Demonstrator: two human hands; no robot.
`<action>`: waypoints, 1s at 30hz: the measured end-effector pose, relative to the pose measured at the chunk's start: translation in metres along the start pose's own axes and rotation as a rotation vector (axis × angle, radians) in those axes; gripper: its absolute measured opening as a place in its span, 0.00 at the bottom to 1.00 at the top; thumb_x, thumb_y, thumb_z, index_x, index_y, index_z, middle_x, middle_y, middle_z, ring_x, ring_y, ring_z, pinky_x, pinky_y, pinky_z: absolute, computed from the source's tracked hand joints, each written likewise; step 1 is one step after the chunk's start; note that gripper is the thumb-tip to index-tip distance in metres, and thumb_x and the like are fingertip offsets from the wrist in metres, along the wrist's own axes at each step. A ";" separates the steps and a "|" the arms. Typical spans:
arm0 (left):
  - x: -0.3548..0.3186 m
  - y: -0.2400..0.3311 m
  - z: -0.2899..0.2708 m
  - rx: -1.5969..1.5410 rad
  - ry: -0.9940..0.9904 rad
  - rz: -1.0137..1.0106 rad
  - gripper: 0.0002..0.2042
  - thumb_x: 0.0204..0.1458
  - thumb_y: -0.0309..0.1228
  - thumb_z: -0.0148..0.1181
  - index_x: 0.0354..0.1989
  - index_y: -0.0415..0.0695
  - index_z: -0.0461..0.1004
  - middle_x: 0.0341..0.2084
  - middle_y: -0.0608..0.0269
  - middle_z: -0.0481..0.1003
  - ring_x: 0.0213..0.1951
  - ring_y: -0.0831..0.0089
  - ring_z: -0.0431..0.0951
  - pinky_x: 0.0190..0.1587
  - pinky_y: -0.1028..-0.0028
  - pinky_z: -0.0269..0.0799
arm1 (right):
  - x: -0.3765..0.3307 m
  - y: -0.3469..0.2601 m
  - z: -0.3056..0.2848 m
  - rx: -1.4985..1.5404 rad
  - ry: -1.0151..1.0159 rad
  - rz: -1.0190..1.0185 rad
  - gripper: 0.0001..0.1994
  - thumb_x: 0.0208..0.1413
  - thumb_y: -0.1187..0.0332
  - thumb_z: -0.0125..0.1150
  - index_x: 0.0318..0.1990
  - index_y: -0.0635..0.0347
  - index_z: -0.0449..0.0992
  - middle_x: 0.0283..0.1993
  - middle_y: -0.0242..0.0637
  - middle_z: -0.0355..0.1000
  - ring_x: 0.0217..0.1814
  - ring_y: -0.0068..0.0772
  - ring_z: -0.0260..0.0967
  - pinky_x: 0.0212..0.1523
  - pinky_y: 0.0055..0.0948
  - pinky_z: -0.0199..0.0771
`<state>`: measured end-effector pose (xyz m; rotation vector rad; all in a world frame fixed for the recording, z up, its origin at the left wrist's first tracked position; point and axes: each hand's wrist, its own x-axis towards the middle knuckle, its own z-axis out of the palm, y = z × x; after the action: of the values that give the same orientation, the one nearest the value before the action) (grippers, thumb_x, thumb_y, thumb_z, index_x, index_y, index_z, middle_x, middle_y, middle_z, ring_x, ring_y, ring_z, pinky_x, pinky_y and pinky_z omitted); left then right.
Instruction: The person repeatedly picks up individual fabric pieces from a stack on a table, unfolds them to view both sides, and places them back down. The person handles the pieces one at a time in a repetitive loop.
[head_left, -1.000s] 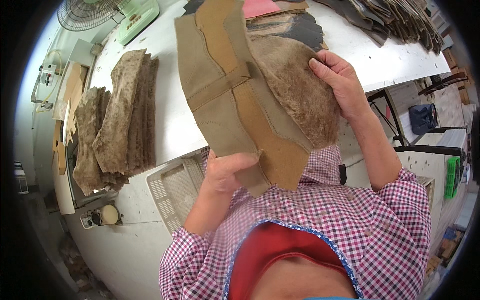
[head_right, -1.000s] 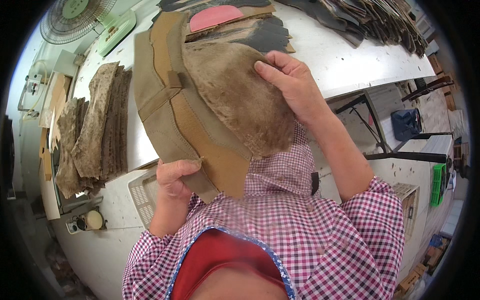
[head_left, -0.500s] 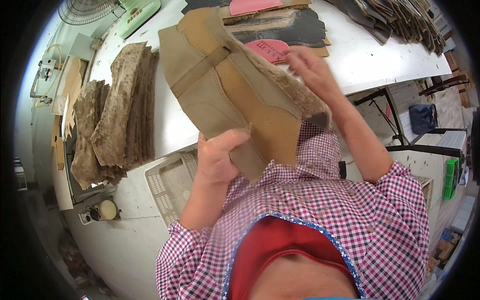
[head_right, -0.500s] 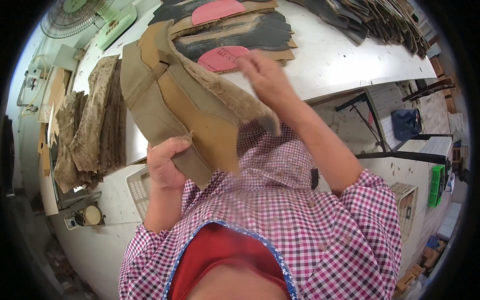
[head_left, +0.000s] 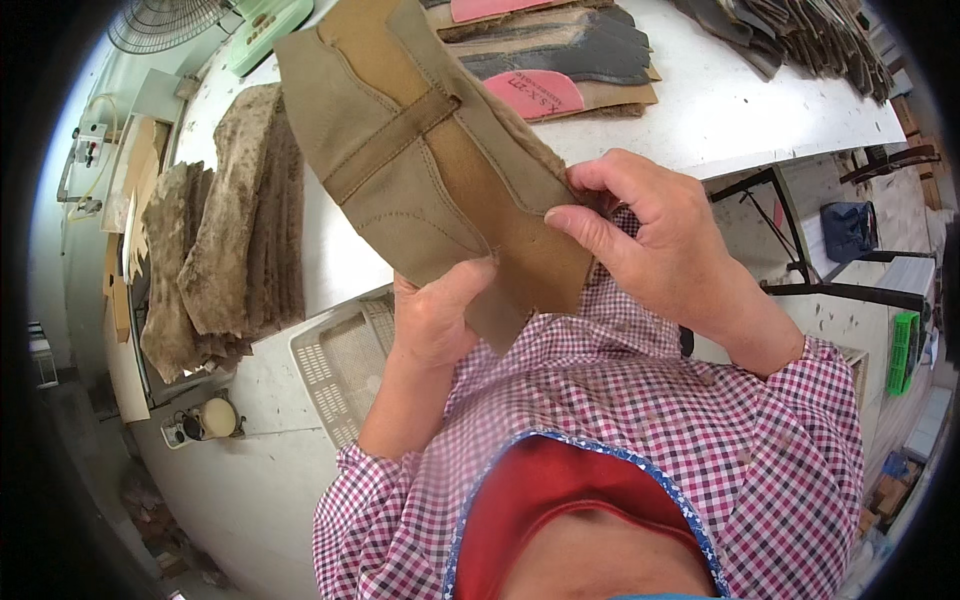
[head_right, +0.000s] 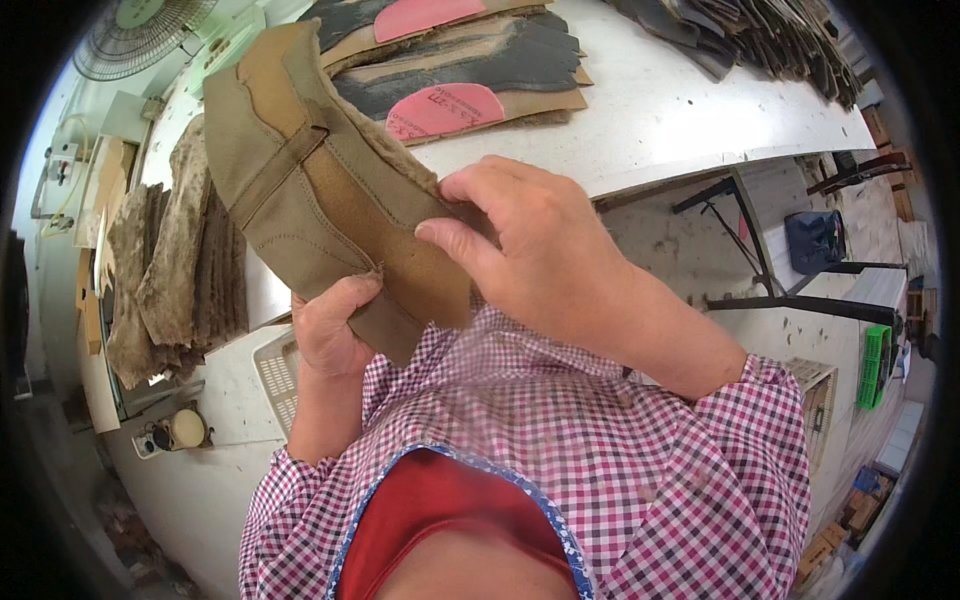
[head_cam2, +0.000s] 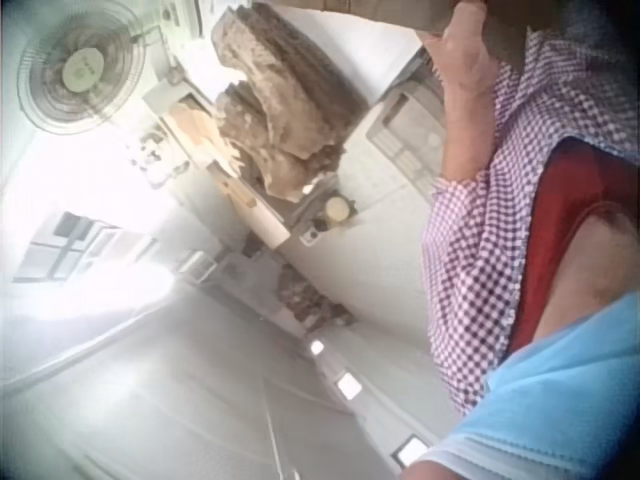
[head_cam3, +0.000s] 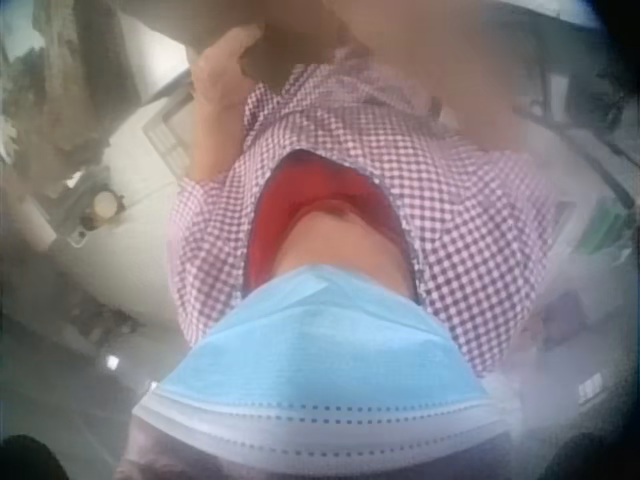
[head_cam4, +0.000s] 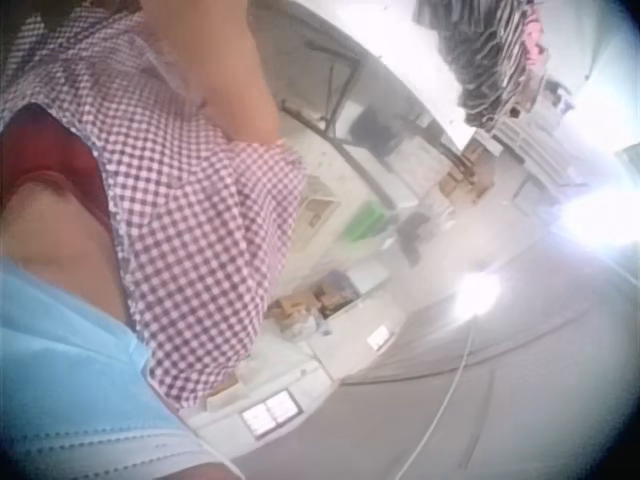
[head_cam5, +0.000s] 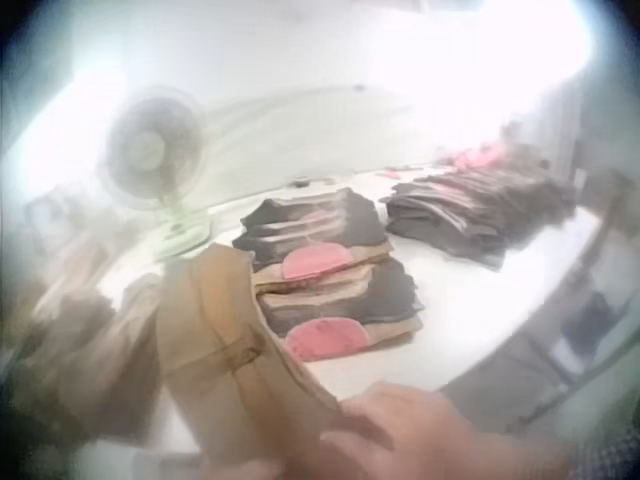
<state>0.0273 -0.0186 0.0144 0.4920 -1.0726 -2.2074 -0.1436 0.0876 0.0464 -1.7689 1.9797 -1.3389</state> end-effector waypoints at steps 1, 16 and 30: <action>0.000 0.000 0.000 0.025 0.004 -0.008 0.28 0.41 0.16 0.48 0.57 0.33 0.63 0.50 0.49 0.70 0.51 0.57 0.73 0.54 0.60 0.71 | -0.002 0.001 0.001 -0.001 0.003 0.003 0.10 0.50 0.73 0.66 0.39 0.67 0.74 0.30 0.39 0.72 0.28 0.29 0.70 0.29 0.25 0.71; 0.012 -0.014 0.008 0.119 0.125 0.090 0.22 0.51 0.23 0.62 0.55 0.38 0.66 0.48 0.59 0.72 0.47 0.68 0.74 0.51 0.68 0.69 | -0.016 0.015 0.003 0.379 -0.199 0.383 0.14 0.58 0.63 0.61 0.27 0.63 0.69 0.20 0.28 0.61 0.23 0.16 0.54 0.21 0.21 0.56; 0.007 -0.019 0.008 0.289 0.170 0.172 0.19 0.49 0.23 0.65 0.50 0.37 0.69 0.44 0.59 0.74 0.46 0.70 0.74 0.49 0.71 0.70 | 0.005 0.002 0.015 0.396 0.063 0.099 0.07 0.52 0.73 0.63 0.34 0.68 0.74 0.27 0.38 0.72 0.27 0.26 0.68 0.29 0.25 0.69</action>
<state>0.0109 -0.0099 0.0037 0.6728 -1.2960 -1.8356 -0.1365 0.0751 0.0386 -1.4457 1.6574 -1.6318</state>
